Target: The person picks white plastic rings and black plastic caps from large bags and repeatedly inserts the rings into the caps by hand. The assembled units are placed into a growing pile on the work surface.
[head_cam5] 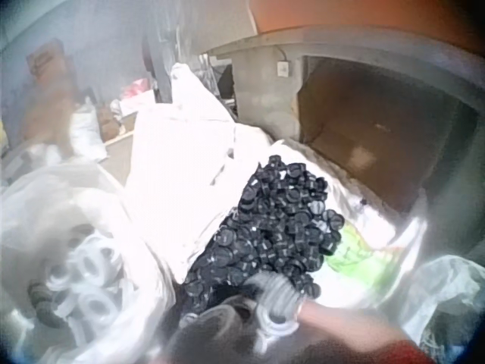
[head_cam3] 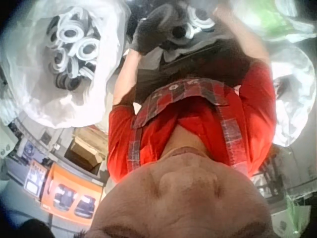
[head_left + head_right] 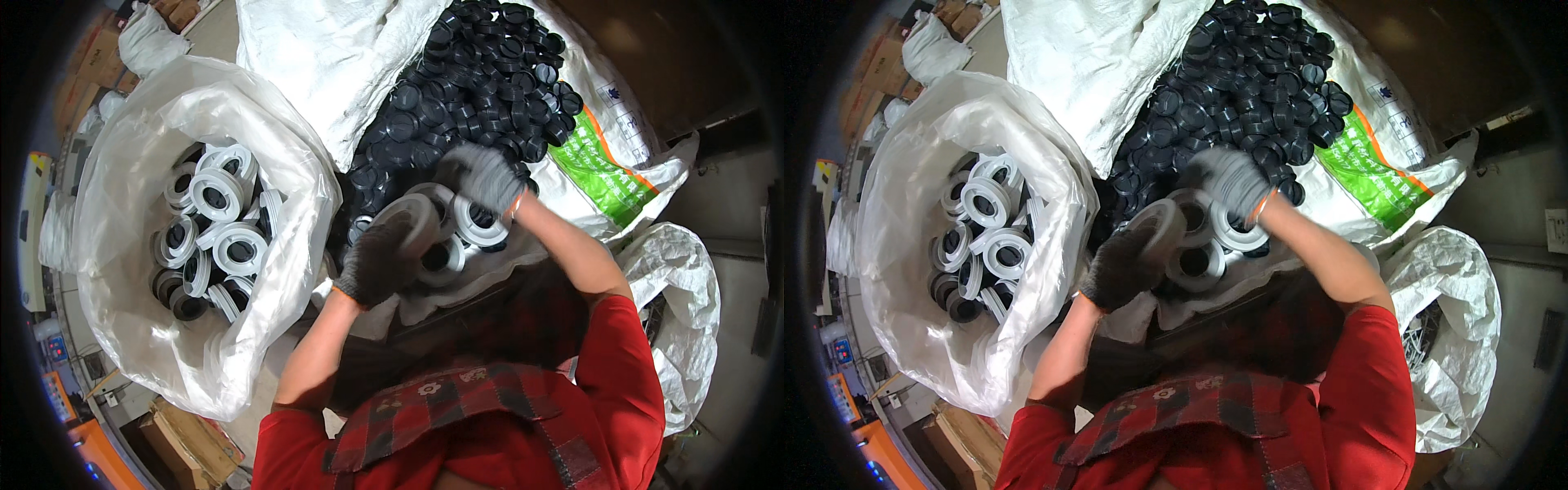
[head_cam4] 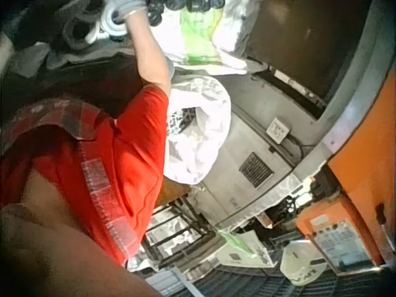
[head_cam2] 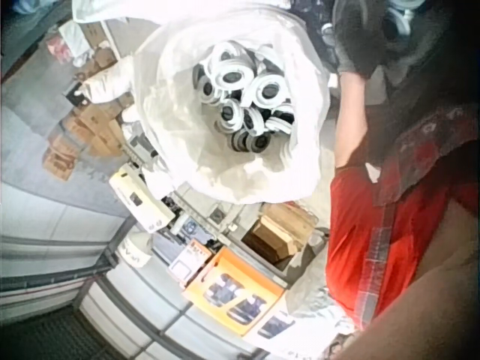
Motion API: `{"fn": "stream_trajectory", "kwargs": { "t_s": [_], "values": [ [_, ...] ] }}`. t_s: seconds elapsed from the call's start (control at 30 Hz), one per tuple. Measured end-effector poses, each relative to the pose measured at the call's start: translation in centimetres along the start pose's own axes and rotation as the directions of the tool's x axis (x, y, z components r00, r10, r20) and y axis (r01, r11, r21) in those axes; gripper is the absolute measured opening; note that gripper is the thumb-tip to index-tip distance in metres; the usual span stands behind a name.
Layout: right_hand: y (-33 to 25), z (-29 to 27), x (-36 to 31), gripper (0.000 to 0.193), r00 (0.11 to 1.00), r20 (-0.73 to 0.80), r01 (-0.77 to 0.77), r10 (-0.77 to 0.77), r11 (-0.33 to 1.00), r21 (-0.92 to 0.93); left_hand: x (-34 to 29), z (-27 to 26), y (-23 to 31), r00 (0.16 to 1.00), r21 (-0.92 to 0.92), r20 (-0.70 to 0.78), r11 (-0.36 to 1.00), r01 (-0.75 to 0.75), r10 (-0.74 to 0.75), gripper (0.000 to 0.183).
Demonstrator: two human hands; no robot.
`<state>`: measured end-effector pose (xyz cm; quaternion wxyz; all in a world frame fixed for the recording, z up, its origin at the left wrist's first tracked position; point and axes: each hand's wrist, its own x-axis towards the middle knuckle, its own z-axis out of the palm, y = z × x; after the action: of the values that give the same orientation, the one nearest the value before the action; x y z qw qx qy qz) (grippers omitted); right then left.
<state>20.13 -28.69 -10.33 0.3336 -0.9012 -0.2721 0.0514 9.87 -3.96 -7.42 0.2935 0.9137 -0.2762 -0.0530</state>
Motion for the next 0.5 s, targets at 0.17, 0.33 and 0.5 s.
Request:
{"fn": "stream_trajectory", "kwargs": {
  "t_s": [0.17, 0.33, 0.5],
  "values": [
    [15.3, 2.2, 0.2, 0.038, 0.809, -0.260, -0.586, 0.527, 0.682, -0.438, 1.8, -2.2, 1.6, 0.796, -0.671, 0.093, 0.553, 0.494, -0.598, 0.037],
    [17.1, 3.5, -0.4, 0.041, 0.814, -0.058, -0.495, 0.579, 0.637, -0.591, 2.2, -1.9, 1.5, 0.716, -0.865, 0.113, 0.286, 0.412, -0.689, 0.036],
    [7.5, 0.1, 0.1, 0.034, 0.938, -0.206, -0.320, 0.279, 0.925, -0.205, 1.6, -0.9, 0.2, 0.791, -0.959, 0.083, 0.167, 0.229, -0.606, 0.040]
  ]
}}
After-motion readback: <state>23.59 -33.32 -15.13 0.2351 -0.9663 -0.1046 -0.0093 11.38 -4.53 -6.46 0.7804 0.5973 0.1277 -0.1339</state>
